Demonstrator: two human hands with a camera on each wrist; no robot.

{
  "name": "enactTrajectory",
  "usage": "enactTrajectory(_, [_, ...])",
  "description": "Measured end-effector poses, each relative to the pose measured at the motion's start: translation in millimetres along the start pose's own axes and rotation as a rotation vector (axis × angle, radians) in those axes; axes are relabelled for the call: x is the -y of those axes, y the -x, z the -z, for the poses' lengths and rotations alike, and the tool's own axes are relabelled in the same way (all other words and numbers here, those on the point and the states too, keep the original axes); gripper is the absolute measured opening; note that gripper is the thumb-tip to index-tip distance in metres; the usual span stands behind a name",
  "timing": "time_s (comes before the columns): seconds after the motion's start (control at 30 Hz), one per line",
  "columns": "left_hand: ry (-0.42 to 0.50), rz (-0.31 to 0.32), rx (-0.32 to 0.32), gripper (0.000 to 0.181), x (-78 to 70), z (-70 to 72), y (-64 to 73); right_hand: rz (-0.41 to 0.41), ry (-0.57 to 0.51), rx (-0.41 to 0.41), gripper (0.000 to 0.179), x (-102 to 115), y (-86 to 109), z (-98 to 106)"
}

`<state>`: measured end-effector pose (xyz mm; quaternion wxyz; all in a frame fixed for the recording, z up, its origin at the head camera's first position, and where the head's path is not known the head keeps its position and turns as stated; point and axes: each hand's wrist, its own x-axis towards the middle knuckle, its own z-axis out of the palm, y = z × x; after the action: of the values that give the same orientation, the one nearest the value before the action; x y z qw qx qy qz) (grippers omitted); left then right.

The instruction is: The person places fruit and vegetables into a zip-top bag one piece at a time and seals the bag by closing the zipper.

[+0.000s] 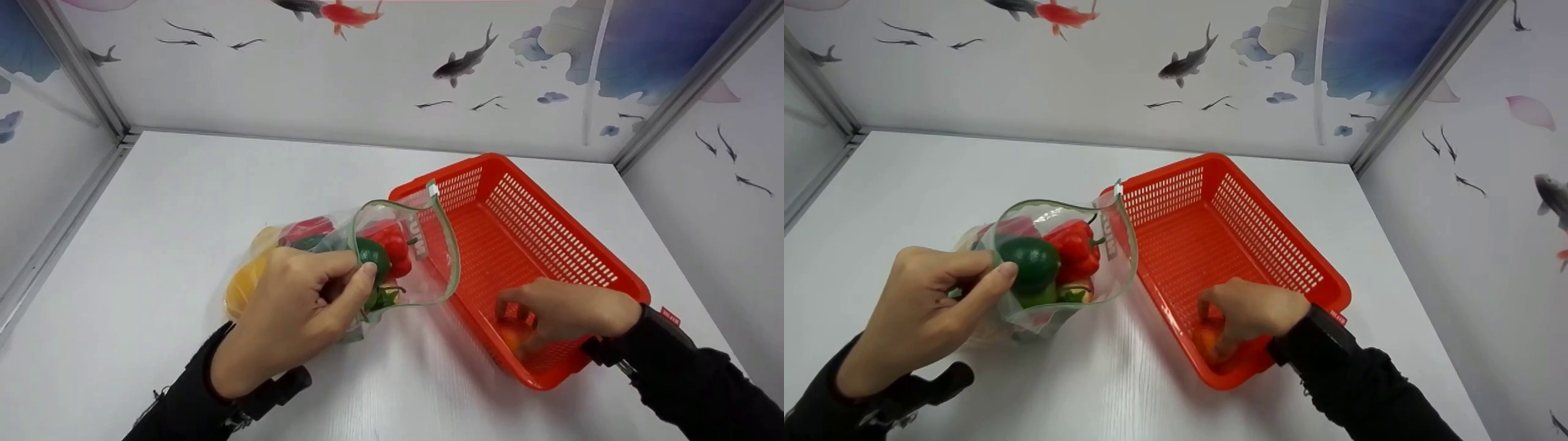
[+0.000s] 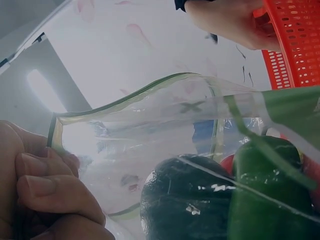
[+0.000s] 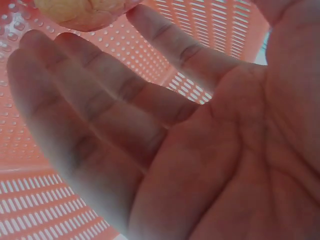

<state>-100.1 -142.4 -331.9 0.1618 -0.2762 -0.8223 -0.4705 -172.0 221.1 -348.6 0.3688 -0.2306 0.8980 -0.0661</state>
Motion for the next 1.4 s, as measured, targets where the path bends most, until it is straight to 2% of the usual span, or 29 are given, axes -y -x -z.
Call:
enactTrajectory(0.3, [-0.001, 0.008, 0.007, 0.043, -0.1, -0.4, -0.6, 0.009, 0.042, 0.035, 0.047, 1, -11.5, 0])
enactTrajectory(0.47, [-0.005, 0.016, 0.015, 0.041, -0.1, 0.2, -0.8, 0.017, -0.012, 0.010, 0.046, 0, -7.0, 4])
enactTrajectory(0.57, [-0.002, 0.025, 0.019, 0.041, -0.2, 0.6, -0.8, 0.073, -0.059, -0.074, 0.044, -4, 3.1, 14])
enactTrajectory(0.77, [0.007, 0.041, 0.029, 0.041, -0.5, 1.2, -1.2, 0.269, -0.131, -0.344, 0.043, -5, 30.1, 38])
enactTrajectory(0.93, [0.005, 0.038, 0.027, 0.041, 0.0, 1.5, -1.0, 0.419, -0.160, -0.571, 0.049, 13, 45.8, 49])
enactTrajectory(1.07, [0.006, 0.041, 0.025, 0.041, 0.0, 1.8, -0.7, 0.517, -0.152, -0.710, 0.058, 32, 47.6, 52])
enactTrajectory(1.2, [0.011, 0.036, 0.018, 0.043, 0.2, 1.7, -0.6, 0.584, -0.173, -0.778, 0.063, 52, 39.4, 51])
enactTrajectory(1.4, [0.005, -0.007, -0.009, 0.048, 1.0, 0.9, -0.7, 0.638, -0.149, -0.731, 0.062, 75, 17.9, 47])
